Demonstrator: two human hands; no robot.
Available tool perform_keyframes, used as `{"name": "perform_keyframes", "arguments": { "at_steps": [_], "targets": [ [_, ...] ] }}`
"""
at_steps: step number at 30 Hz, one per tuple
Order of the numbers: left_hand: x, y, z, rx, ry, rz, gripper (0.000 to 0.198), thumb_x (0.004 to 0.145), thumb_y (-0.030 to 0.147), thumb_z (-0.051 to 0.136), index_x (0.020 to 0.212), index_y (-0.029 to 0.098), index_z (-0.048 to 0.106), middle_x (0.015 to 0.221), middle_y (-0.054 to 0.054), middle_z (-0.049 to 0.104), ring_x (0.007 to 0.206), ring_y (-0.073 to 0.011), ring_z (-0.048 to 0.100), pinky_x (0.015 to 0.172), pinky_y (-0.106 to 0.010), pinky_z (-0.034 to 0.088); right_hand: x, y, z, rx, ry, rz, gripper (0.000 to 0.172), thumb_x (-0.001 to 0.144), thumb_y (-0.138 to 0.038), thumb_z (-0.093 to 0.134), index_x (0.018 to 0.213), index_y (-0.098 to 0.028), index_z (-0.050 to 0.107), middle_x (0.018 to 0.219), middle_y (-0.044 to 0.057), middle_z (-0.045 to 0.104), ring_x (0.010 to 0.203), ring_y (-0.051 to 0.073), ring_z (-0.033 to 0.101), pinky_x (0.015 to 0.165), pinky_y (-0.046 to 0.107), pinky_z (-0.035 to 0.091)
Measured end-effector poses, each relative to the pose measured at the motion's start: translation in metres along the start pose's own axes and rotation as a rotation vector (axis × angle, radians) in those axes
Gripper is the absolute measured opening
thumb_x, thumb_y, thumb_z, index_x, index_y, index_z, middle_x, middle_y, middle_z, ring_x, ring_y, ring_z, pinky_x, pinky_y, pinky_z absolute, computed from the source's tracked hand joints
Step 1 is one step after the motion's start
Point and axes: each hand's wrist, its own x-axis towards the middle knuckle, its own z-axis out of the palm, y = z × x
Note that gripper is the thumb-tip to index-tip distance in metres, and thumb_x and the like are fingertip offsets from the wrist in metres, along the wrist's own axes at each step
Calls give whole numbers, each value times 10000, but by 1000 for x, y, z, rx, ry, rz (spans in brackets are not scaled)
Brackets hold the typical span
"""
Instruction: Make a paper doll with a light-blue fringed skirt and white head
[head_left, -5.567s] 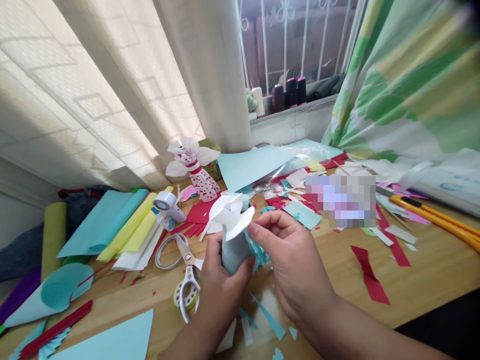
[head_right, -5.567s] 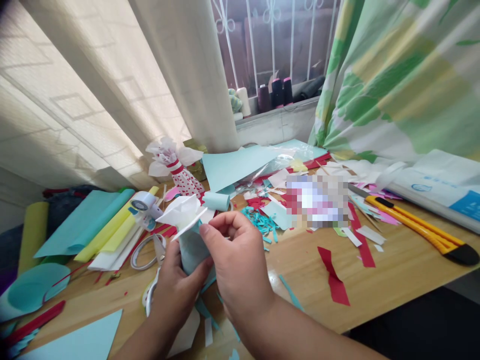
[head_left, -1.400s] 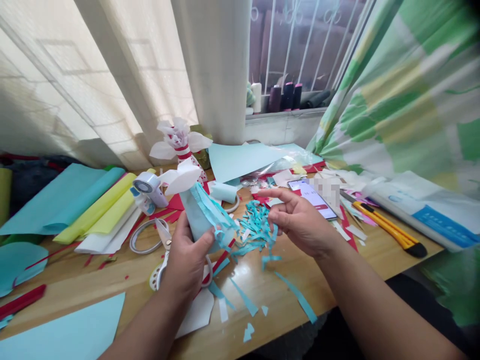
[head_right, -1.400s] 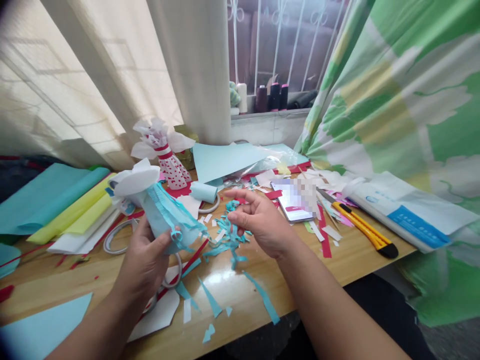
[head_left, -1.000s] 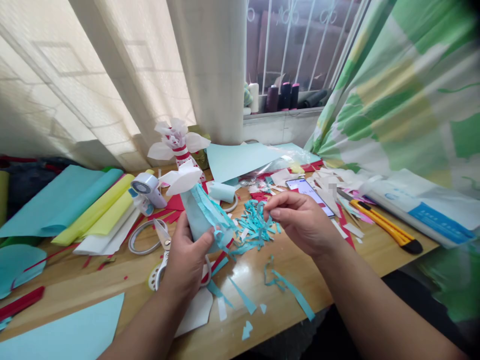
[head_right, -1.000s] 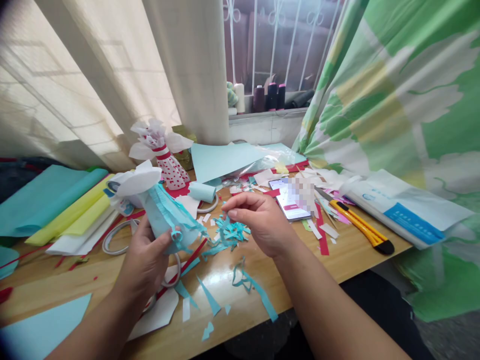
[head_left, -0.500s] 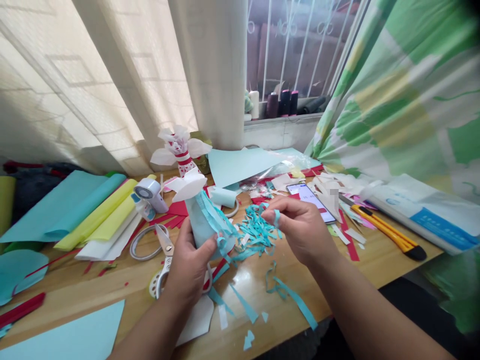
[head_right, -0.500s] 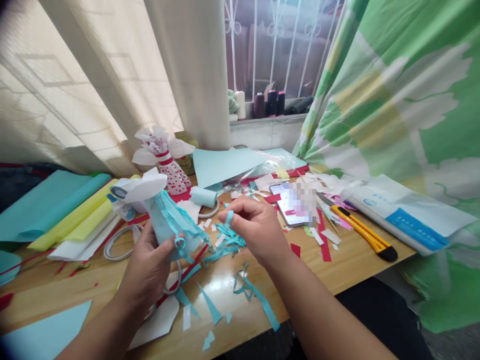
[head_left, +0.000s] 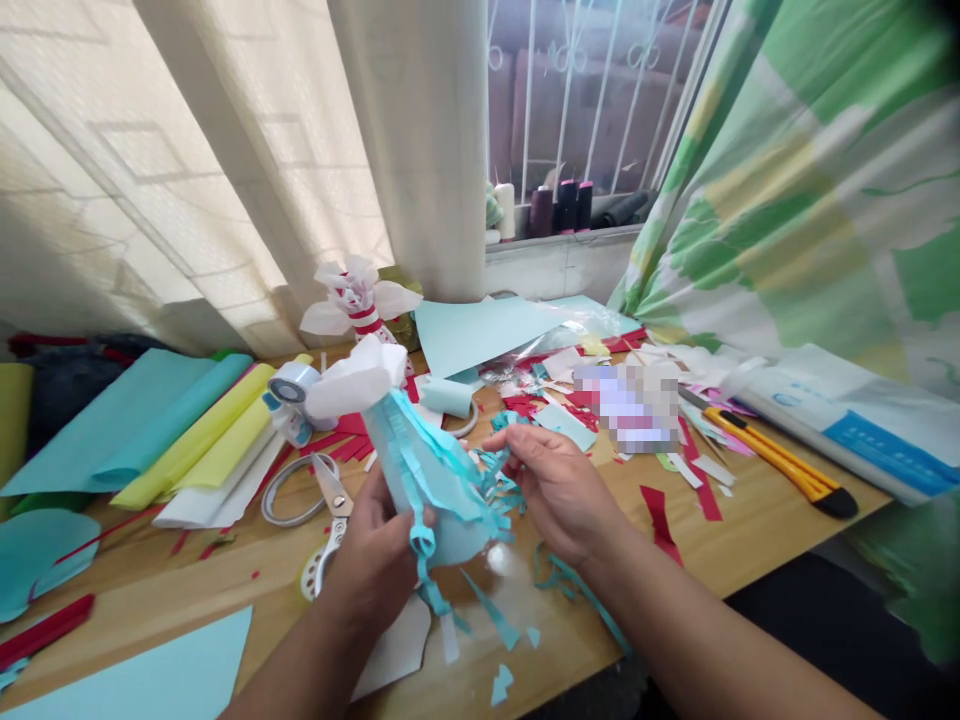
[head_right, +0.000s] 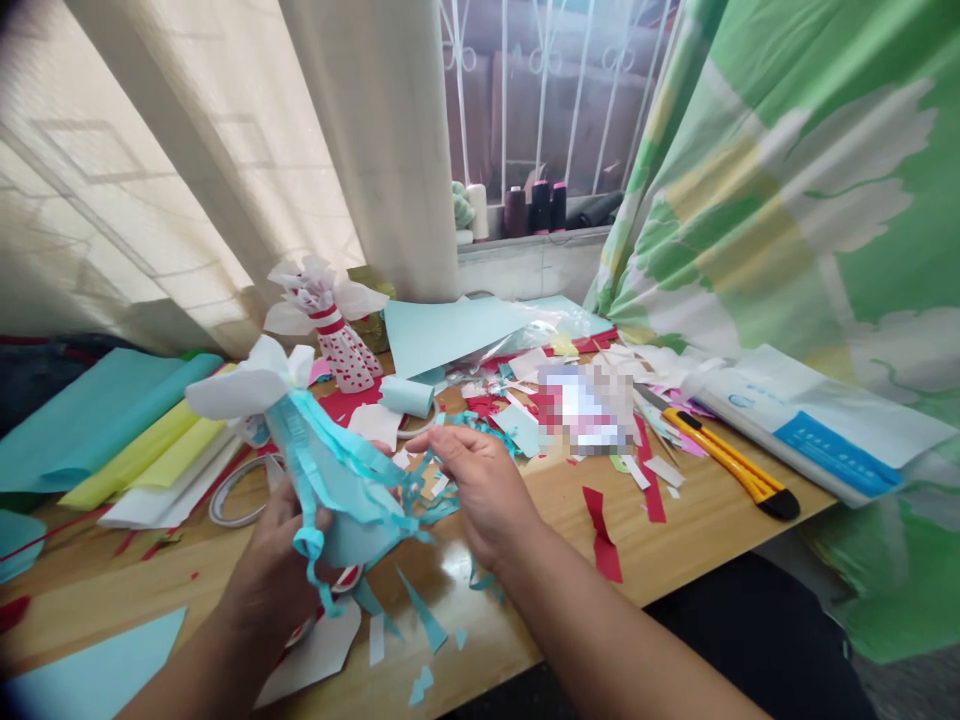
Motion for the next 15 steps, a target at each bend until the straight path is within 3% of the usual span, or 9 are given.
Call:
{"name": "perform_keyframes", "arguments": {
  "at_steps": [4, 8, 11, 15],
  "targets": [
    [-5, -4, -3, 38, -155, -138, 502, 480, 257, 789, 962, 237, 648, 756, -52, 684, 609, -220, 637, 474, -279, 494, -3, 0, 7, 137, -24, 33, 185, 733, -394, 686, 746, -213, 723, 762, 31, 685, 732, 173, 575, 677, 300, 438],
    [-6, -11, -8, 75, -259, -200, 688, 460, 176, 789, 1119, 243, 606, 872, -69, 700, 769, -276, 659, 588, -314, 527, -6, 1, 14, 98, 2, 14, 198, 723, -398, 697, 747, -204, 725, 752, 31, 658, 743, 170, 577, 692, 298, 451],
    [-6, -12, -9, 76, -310, -231, 711, 470, 157, 784, 1151, 235, 595, 888, -72, 701, 798, -285, 657, 623, -332, 534, -7, 3, 17, 115, -26, 29, 210, 718, -405, 703, 765, -201, 718, 846, 25, 639, 750, 156, 574, 705, 290, 446],
    [-5, -10, -7, 68, -354, -244, 660, 499, 187, 784, 1135, 227, 612, 894, -72, 700, 811, -284, 655, 646, -339, 532, -6, 0, 16, 157, -24, 39, 190, 698, -377, 719, 723, -190, 702, 737, -1, 599, 667, 132, 525, 636, 264, 410]
  ]
}}
